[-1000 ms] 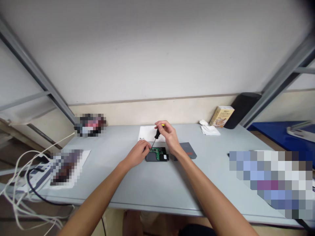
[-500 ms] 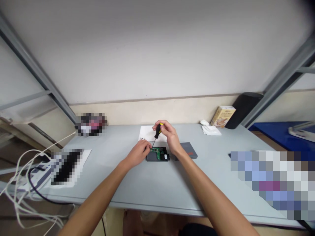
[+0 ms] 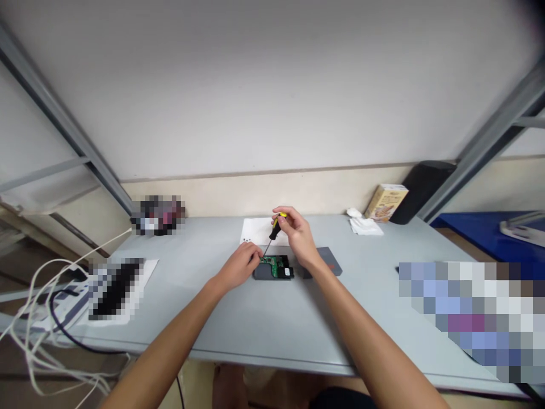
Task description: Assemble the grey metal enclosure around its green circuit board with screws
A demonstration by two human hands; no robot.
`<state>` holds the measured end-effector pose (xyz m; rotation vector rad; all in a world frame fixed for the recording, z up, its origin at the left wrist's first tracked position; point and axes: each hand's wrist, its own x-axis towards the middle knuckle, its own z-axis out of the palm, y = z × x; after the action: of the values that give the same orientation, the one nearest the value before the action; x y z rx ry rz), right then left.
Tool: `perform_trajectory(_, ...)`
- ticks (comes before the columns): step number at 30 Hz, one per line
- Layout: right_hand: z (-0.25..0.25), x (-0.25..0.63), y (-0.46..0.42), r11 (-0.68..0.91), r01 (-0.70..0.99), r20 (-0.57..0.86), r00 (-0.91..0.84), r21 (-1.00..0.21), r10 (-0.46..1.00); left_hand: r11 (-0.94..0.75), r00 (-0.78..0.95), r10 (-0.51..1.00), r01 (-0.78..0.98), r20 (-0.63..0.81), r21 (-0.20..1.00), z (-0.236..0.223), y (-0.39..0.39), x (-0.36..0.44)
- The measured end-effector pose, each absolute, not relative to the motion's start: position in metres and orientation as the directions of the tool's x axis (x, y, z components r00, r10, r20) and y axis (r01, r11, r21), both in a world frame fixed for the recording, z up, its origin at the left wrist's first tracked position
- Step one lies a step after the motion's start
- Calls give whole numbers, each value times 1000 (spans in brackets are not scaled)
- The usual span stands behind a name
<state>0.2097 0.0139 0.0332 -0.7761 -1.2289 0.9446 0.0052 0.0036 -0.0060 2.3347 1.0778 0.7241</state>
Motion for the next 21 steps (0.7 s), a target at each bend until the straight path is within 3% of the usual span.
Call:
perform_trajectory(7, 34, 208, 11, 405, -209, 404, 48, -890, 913, -577, 554, 793, 550, 254, 603, -4, 3, 6)
perform_trajectory(15, 37, 203, 8, 479, -32, 472, 127, -877, 872, -577, 553, 794, 551, 255, 602, -6, 3, 5)
perform_trajectory(21, 34, 209, 12, 417, -54, 409, 116, -907, 905, -581, 554, 791, 545, 261, 605, -4, 2, 6)
